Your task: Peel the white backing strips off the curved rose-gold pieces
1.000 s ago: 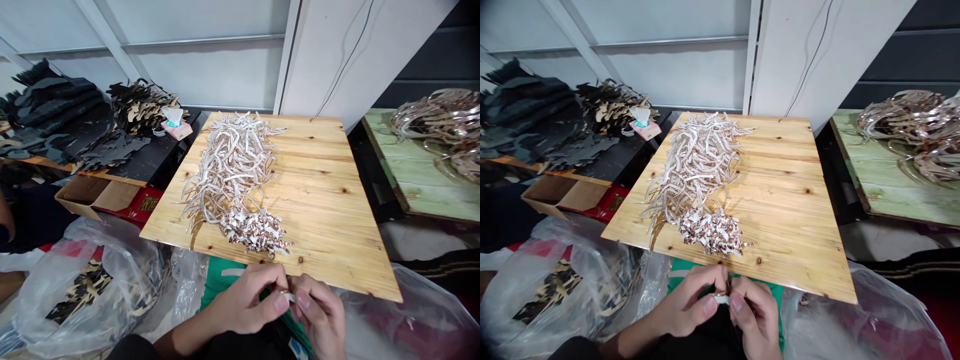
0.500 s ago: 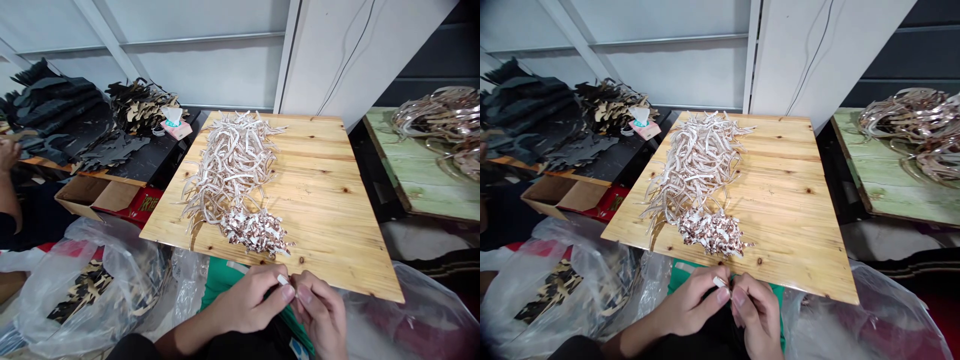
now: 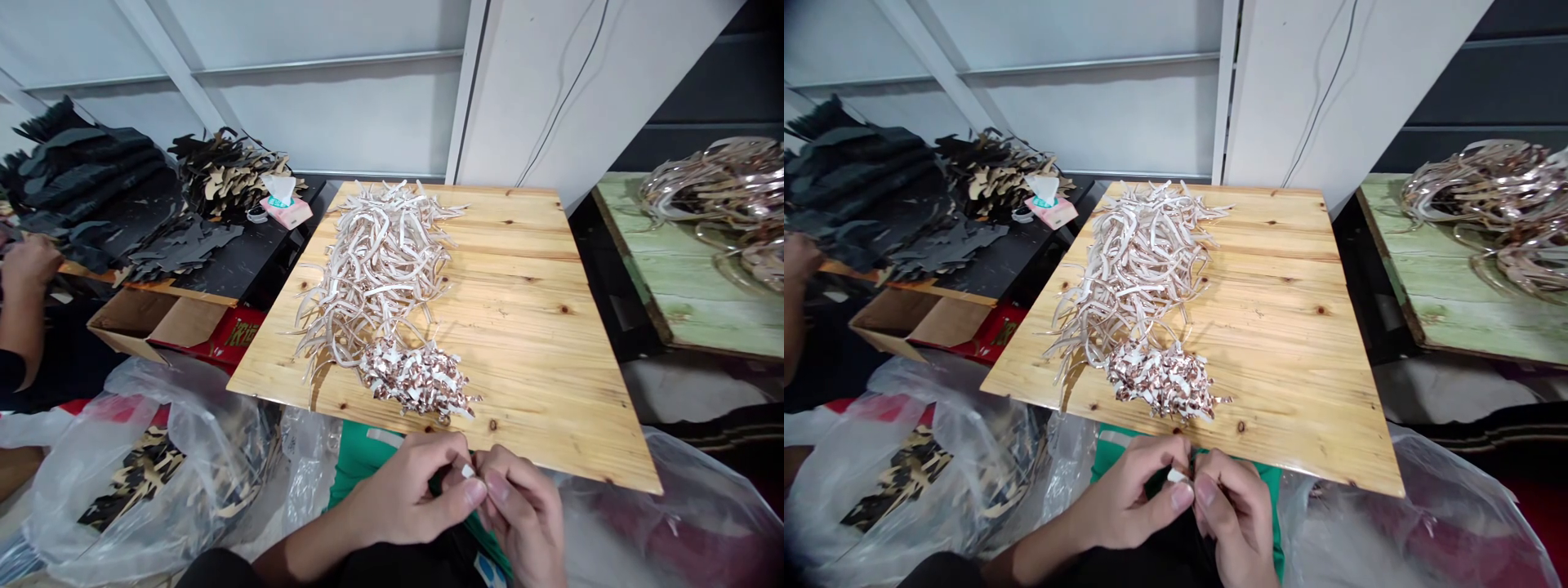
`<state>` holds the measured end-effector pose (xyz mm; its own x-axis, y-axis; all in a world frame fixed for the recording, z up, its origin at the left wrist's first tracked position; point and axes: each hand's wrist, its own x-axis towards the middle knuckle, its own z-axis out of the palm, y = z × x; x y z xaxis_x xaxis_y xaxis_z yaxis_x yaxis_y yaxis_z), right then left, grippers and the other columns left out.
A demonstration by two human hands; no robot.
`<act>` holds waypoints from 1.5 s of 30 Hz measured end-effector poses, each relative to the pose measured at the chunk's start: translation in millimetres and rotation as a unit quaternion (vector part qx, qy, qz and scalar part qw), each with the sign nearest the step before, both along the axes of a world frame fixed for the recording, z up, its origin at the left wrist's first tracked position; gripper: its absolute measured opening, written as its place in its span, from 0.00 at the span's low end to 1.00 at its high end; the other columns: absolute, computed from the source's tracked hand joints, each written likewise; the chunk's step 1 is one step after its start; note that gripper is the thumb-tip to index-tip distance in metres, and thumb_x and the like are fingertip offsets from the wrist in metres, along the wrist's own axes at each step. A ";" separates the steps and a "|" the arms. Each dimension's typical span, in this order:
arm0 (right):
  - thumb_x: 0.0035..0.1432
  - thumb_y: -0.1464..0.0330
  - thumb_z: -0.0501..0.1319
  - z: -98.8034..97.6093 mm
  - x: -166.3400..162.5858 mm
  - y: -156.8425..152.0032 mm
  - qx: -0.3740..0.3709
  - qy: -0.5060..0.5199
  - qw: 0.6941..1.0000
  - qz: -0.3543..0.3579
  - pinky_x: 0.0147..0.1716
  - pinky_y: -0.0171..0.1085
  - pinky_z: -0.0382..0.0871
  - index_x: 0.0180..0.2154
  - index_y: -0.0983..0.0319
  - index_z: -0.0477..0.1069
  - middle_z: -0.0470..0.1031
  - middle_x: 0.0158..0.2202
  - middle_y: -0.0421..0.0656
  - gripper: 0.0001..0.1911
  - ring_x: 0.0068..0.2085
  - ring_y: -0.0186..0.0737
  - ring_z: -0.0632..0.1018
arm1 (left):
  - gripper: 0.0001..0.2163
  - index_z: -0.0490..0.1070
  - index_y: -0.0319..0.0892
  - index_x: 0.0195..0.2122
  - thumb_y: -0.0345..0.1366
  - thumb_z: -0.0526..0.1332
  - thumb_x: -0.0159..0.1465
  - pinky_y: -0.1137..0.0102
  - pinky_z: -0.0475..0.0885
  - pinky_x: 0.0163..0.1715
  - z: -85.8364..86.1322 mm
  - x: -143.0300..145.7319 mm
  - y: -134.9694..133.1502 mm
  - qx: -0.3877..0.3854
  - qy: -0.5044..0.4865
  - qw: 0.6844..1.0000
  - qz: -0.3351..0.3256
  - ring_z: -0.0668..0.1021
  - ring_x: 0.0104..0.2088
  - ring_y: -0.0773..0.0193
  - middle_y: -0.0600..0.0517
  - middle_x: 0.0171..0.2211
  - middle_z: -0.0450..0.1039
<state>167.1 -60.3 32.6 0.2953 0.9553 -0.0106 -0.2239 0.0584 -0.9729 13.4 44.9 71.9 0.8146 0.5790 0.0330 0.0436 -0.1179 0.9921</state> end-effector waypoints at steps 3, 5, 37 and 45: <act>0.79 0.55 0.63 -2.9 1.0 -0.2 0.006 -0.005 1.000 0.005 0.22 0.37 0.56 0.24 0.58 0.70 0.68 0.19 0.39 0.28 0.23 0.37 0.69 | 0.19 0.67 0.43 0.37 0.53 0.59 0.80 0.70 0.64 0.35 -1.2 -0.4 -0.8 -0.006 0.004 1.000 0.001 0.71 0.33 0.64 0.55 0.31 0.67; 0.79 0.55 0.63 -4.0 1.1 -0.3 0.006 -0.007 1.000 0.007 0.21 0.37 0.54 0.24 0.58 0.71 0.68 0.20 0.38 0.29 0.23 0.36 0.68 | 0.20 0.67 0.43 0.37 0.53 0.59 0.80 0.70 0.64 0.35 -1.6 -0.5 -0.5 -0.012 0.004 1.000 0.001 0.71 0.32 0.64 0.55 0.31 0.67; 0.74 0.55 0.69 -3.5 -9.0 16.0 -0.046 0.205 0.978 -0.007 0.19 0.34 0.44 0.24 0.59 0.70 0.60 0.18 0.33 0.27 0.19 0.30 0.55 | 0.24 0.62 0.45 0.33 0.56 0.54 0.82 0.66 0.60 0.34 -9.5 7.9 1.6 -0.084 -0.075 0.990 0.083 0.65 0.29 0.65 0.56 0.28 0.60; 0.74 0.55 0.66 21.3 -19.6 43.0 -0.004 0.373 0.928 -0.003 0.11 0.31 0.38 0.23 0.57 0.53 0.45 0.17 0.27 0.32 0.13 0.25 0.41 | 0.26 0.51 0.48 0.31 0.59 0.55 0.80 0.72 0.55 0.20 -24.7 23.8 -6.6 -0.267 -0.193 0.936 0.121 0.52 0.19 0.70 0.62 0.23 0.49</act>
<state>147.5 -17.4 53.9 0.2079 0.9530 -0.2205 -0.8346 0.0553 -0.5480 37.2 38.3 47.3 0.6444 0.7630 -0.0501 -0.3685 0.3673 0.8540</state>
